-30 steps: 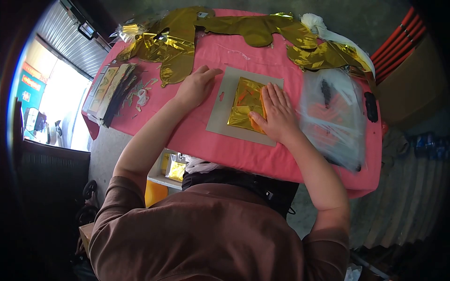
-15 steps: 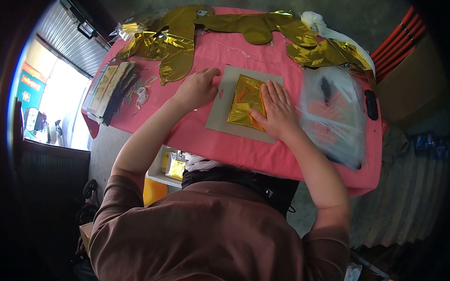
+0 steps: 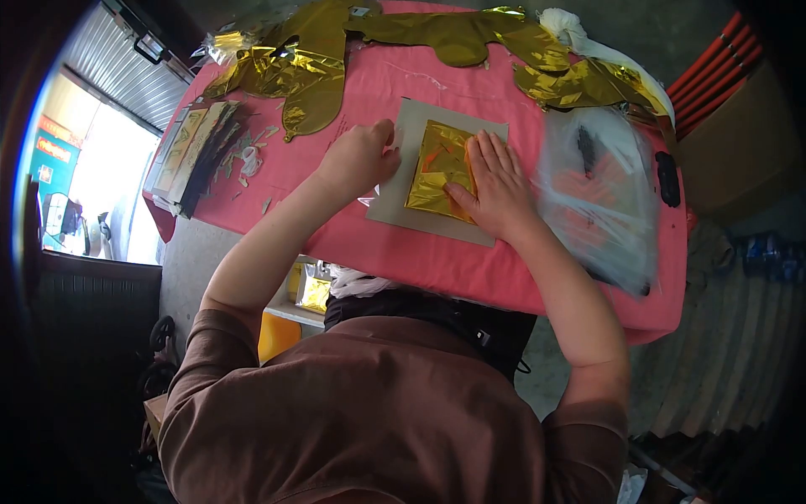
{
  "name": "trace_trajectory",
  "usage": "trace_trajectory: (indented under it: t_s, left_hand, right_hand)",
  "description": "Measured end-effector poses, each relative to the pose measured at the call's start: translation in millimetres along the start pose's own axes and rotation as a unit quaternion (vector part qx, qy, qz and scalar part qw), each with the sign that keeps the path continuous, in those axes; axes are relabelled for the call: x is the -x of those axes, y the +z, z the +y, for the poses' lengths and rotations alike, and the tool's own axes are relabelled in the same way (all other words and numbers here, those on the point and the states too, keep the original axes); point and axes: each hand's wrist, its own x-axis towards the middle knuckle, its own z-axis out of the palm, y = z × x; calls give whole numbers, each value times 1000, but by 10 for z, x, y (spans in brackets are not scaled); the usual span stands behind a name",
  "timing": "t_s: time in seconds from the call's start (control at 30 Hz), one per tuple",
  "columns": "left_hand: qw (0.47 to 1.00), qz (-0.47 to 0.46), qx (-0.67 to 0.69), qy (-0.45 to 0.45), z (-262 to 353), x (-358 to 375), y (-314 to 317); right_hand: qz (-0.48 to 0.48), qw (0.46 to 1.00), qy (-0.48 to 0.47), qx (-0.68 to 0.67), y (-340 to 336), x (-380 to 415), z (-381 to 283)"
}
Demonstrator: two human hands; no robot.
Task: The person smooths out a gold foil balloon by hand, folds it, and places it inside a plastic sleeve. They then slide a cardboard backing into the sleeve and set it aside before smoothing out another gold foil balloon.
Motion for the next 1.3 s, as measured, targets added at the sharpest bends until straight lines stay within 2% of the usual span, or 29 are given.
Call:
trace_trajectory:
  t_s: [0.2, 0.27, 0.4, 0.47, 0.6, 0.67, 0.8, 0.9, 0.97, 1.1, 1.17, 1.3]
  left_hand:
    - [999, -21, -24, 13, 85, -32, 2]
    - [999, -36, -15, -13, 139, -48, 13]
    - [999, -35, -19, -11, 214, -71, 106]
    - [1000, 18, 16, -7, 236, -79, 146]
    - [999, 42, 4, 13, 305, -114, 187]
    - [1000, -17, -21, 6, 394, -119, 133]
    - [993, -58, -99, 32, 345, -165, 323]
    - [995, -17, -93, 43, 306, -82, 366]
    - [987, 39, -115, 104, 253, -48, 404]
    - [981, 31, -138, 133, 207, -23, 447]
    - [979, 58, -143, 136, 221, -23, 458]
    - [971, 75, -151, 167, 269, 1, 406]
  right_hand:
    - [0, 1000, 3, -5, -5, -3, -6]
    - [1, 1000, 6, -8, -9, -3, -7]
    - [-1, 1000, 8, -8, -11, -4, -14]
    - [-1, 1000, 10, -10, -20, -8, -18]
    - [-3, 1000, 10, -15, -33, -11, -22]
    - [-3, 1000, 10, -19, -36, -13, -25]
    - [-9, 1000, 14, -17, -42, -5, -38]
    - [-11, 1000, 17, -16, -35, -1, -29]
    - [-16, 1000, 20, -10, -35, 0, -28]
    - [-52, 998, 23, -23, -66, -24, -28]
    - [-70, 997, 27, -25, -123, -29, 24]
    - [-190, 981, -7, -25, -339, -144, 92]
